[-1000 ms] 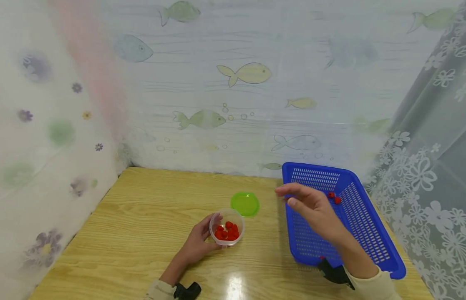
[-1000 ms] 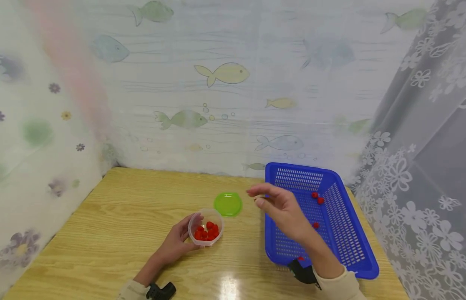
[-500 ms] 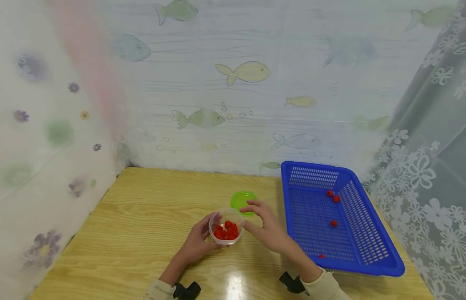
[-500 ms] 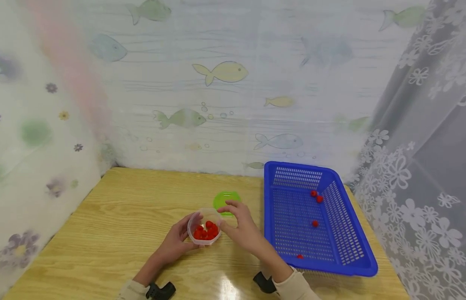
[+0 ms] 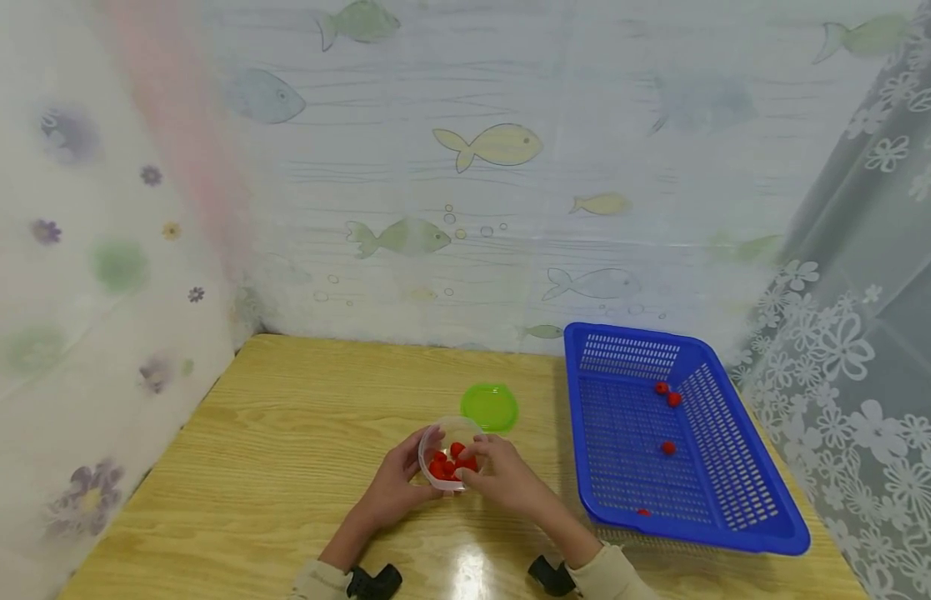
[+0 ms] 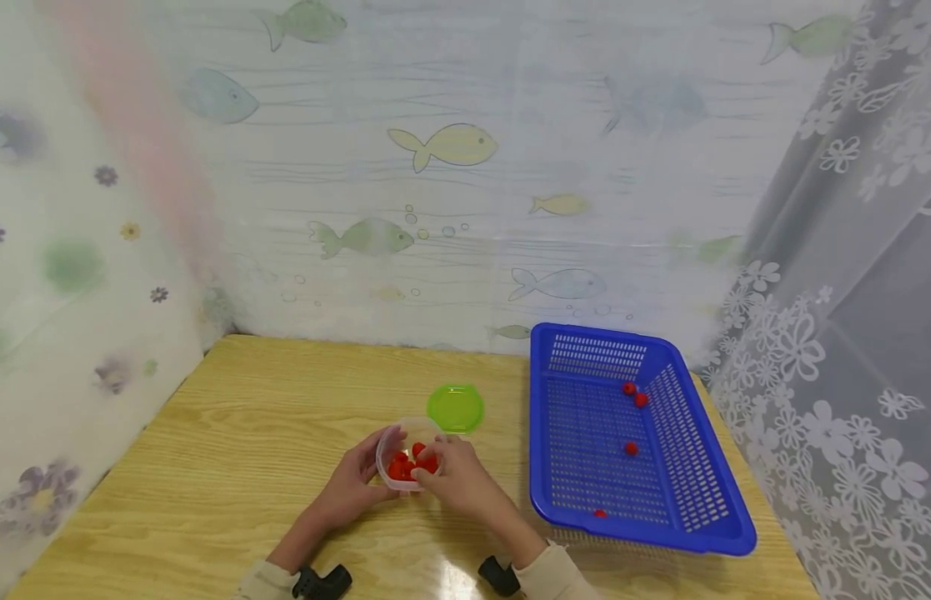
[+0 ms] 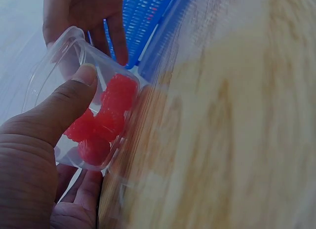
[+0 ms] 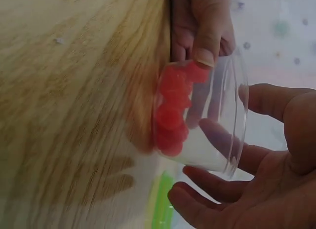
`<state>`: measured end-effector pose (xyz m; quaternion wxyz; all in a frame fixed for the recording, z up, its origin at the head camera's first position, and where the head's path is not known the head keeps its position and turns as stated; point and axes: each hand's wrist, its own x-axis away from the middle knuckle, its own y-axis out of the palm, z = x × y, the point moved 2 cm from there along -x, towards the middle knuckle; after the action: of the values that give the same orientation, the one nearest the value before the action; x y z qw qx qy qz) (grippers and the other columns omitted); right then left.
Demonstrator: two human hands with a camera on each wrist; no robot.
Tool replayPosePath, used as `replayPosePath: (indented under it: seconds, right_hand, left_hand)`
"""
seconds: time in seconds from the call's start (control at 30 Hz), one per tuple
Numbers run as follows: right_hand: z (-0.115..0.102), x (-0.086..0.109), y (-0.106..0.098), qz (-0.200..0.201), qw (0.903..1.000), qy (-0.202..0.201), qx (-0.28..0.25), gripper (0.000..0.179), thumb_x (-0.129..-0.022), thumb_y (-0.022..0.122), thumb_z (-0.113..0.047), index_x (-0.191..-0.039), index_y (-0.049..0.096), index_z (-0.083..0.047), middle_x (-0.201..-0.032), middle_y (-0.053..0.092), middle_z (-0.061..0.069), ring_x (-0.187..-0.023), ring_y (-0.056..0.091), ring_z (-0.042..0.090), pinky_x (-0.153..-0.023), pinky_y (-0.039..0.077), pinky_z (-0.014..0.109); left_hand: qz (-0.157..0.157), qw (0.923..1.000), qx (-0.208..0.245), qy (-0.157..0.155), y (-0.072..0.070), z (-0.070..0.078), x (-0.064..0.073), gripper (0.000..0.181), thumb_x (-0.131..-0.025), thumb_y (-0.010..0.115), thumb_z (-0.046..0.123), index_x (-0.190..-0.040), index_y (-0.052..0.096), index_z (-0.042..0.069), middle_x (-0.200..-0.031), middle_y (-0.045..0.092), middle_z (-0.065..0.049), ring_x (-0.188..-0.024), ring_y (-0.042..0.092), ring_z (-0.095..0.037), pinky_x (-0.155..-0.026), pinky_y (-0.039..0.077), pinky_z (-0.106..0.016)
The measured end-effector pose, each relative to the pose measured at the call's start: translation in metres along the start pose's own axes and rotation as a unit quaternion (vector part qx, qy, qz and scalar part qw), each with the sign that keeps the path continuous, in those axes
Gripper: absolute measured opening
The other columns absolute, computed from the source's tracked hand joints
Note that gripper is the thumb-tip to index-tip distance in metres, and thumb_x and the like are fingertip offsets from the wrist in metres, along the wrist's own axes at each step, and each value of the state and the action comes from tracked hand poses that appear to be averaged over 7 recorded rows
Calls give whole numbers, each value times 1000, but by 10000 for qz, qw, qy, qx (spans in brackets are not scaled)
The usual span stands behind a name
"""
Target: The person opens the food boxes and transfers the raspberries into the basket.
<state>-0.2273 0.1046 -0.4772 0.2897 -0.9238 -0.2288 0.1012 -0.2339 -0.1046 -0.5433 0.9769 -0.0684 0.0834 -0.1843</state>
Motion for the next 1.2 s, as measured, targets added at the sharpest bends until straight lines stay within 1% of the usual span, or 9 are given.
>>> replayPosePath:
  seconds: [0.07, 0.17, 0.3, 0.43, 0.57, 0.73, 0.97, 1.03, 1.2]
  right_hand:
    - [1, -4, 2, -40, 10000, 11, 79, 25, -96, 68, -17, -110, 73, 2, -127, 65, 23, -132, 49, 48, -108, 43, 66]
    - [2, -10, 4, -102, 9997, 25, 206, 24, -95, 70, -18, -107, 74, 2, -110, 69, 16, -105, 60, 35, -87, 55, 45]
    - [2, -20, 9, -150, 9990, 374, 188, 24, -93, 73, -19, -107, 73, 1, -101, 69, 11, -86, 57, 19, -67, 49, 28]
    - [1, -26, 11, -1, 9973, 718, 148, 30, -90, 77, -20, -112, 71, 0, -111, 69, 11, -98, 62, 21, -80, 56, 36]
    - [0, -28, 12, 185, 9968, 743, 219, 28, -84, 82, -18, -105, 73, -1, -109, 65, 11, -102, 59, 25, -85, 56, 42]
    - [2, -32, 13, 106, 9984, 456, 303, 20, -84, 83, -18, -97, 77, -3, -105, 64, 9, -107, 55, 28, -85, 52, 41]
    - [2, -31, 14, 41, 9991, 119, 414, 9, -83, 84, -18, -81, 79, -11, -90, 69, 3, -131, 48, 40, -103, 49, 55]
    - [-1, -31, 15, 110, 9985, 57, 532, 9, -82, 85, -15, -79, 79, -10, -85, 71, 2, -133, 48, 44, -106, 47, 58]
    - [-7, -30, 16, 179, 9974, -8, 699, 5, -84, 83, -11, -82, 80, -7, -91, 72, 5, -130, 47, 43, -107, 43, 60]
  left_hand:
    - [-16, 10000, 24, -8, 0, 1, 0, 92, -81, 86, 8, -158, 35, 10, -156, 45, -17, -145, 42, -34, -117, 36, -40]
    - [-17, 10000, 34, 3, 0, 2, 0, 93, -81, 87, 9, -158, 35, 10, -155, 45, -17, -144, 43, -34, -117, 37, -39]
    - [12, 10000, 34, 31, -1, 2, 1, 92, -81, 87, 9, -157, 36, 10, -155, 46, -17, -144, 44, -34, -117, 38, -38]
    - [-14, 10000, 33, 79, 0, 2, 1, 91, -81, 86, 9, -157, 36, 11, -155, 46, -16, -145, 42, -33, -117, 39, -36]
    - [-89, 9999, 35, 137, 1, 0, 0, 91, -82, 86, 10, -158, 36, 13, -156, 45, -15, -147, 40, -31, -117, 38, -34]
    - [-72, 9999, 44, 100, 0, 1, 0, 92, -81, 87, 10, -158, 36, 13, -156, 44, -16, -147, 39, -30, -118, 37, -38]
    - [-53, 9998, -130, 142, -1, 2, 1, 89, -82, 86, 13, -157, 37, 11, -154, 47, -16, -145, 42, -33, -118, 37, -39]
    - [-74, 9997, -132, 199, -1, 2, 1, 88, -83, 86, 13, -157, 37, 11, -154, 47, -17, -144, 43, -34, -118, 37, -41]
    - [-100, 9997, -118, 212, -3, 2, 2, 90, -83, 86, 13, -158, 35, 10, -155, 46, -17, -146, 41, -33, -117, 36, -44]
